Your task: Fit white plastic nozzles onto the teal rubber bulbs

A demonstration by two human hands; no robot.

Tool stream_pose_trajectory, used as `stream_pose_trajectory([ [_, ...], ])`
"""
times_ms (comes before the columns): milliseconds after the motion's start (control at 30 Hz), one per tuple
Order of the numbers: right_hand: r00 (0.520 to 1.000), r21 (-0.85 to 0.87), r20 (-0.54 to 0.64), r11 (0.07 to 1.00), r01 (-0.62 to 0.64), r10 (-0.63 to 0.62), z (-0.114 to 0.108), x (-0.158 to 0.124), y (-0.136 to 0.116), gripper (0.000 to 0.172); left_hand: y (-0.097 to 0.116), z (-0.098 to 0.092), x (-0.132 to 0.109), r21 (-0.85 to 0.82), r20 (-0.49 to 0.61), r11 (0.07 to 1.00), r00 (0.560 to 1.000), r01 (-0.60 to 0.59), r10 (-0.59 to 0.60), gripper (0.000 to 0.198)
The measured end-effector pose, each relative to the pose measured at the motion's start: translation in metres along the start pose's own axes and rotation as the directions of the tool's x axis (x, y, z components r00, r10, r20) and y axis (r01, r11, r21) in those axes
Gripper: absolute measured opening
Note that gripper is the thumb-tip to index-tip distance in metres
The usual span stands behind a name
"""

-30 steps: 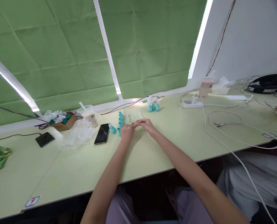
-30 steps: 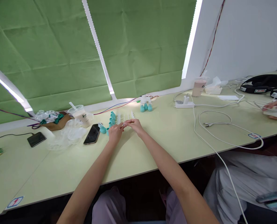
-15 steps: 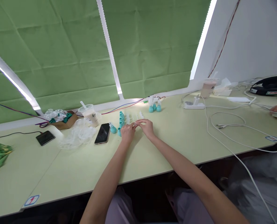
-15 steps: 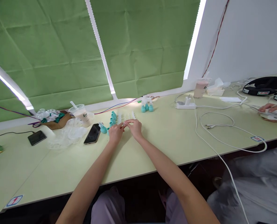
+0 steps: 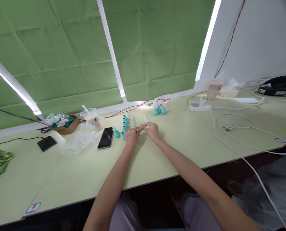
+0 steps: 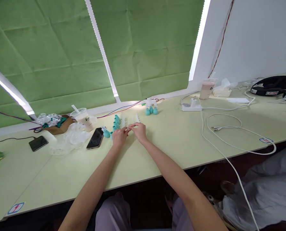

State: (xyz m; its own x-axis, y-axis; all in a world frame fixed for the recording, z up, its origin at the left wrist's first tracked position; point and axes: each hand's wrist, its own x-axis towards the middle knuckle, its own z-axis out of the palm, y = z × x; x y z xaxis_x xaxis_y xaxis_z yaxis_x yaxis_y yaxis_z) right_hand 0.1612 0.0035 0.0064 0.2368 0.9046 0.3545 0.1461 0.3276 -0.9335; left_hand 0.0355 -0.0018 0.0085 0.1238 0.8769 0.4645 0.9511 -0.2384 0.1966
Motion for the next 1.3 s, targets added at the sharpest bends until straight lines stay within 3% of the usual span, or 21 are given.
stream_pose_trajectory([
  [233,0.994,0.232,0.077,0.968,-0.093,0.077,-0.002,0.005,0.005,0.023,-0.003,0.003,0.001,0.012,-0.052,0.999,0.998,-0.039,0.04,0.038],
  [367,0.996,0.274,0.046,0.958,-0.087,0.077,-0.009,0.013,0.005,0.03,-0.002,0.004,0.0,-0.012,-0.094,0.996,0.992,-0.088,0.087,0.036],
  [567,0.996,0.029,-0.05,0.997,0.074,-0.072,-0.022,0.026,0.008,0.017,-0.008,-0.012,0.003,-0.1,-0.263,0.994,0.965,-0.033,0.005,0.034],
  [667,0.994,-0.177,0.002,0.979,0.106,-0.108,-0.018,0.037,0.013,0.008,-0.014,-0.022,0.006,-0.15,-0.31,0.989,0.948,0.018,-0.064,0.031],
  [733,0.984,-0.315,0.126,0.936,0.158,-0.124,-0.01,0.048,0.016,0.005,-0.019,-0.024,0.009,-0.182,-0.312,0.982,0.945,0.044,-0.1,0.028],
  [800,0.944,-0.43,0.3,0.865,0.259,-0.133,0.0,0.062,0.019,0.01,-0.022,-0.024,0.011,-0.205,-0.301,0.977,0.946,0.055,-0.116,0.026],
  [900,0.881,-0.604,0.464,0.692,0.395,-0.097,0.013,0.081,0.021,0.019,-0.026,-0.022,0.012,-0.204,-0.281,0.977,0.952,0.062,-0.119,0.024],
  [967,0.877,-0.704,0.475,0.569,0.426,-0.07,0.02,0.091,0.022,0.021,-0.028,-0.021,0.013,-0.193,-0.259,0.979,0.959,0.068,-0.118,0.024],
  [1033,0.883,-0.751,0.467,0.503,0.427,-0.052,0.025,0.098,0.022,0.021,-0.028,-0.022,0.013,-0.185,-0.24,0.98,0.964,0.072,-0.116,0.024],
  [1300,0.853,-0.771,0.522,0.425,0.475,-0.008,0.028,0.104,0.029,0.021,-0.029,-0.021,0.016,-0.15,-0.203,0.986,0.974,0.07,-0.1,0.027],
])
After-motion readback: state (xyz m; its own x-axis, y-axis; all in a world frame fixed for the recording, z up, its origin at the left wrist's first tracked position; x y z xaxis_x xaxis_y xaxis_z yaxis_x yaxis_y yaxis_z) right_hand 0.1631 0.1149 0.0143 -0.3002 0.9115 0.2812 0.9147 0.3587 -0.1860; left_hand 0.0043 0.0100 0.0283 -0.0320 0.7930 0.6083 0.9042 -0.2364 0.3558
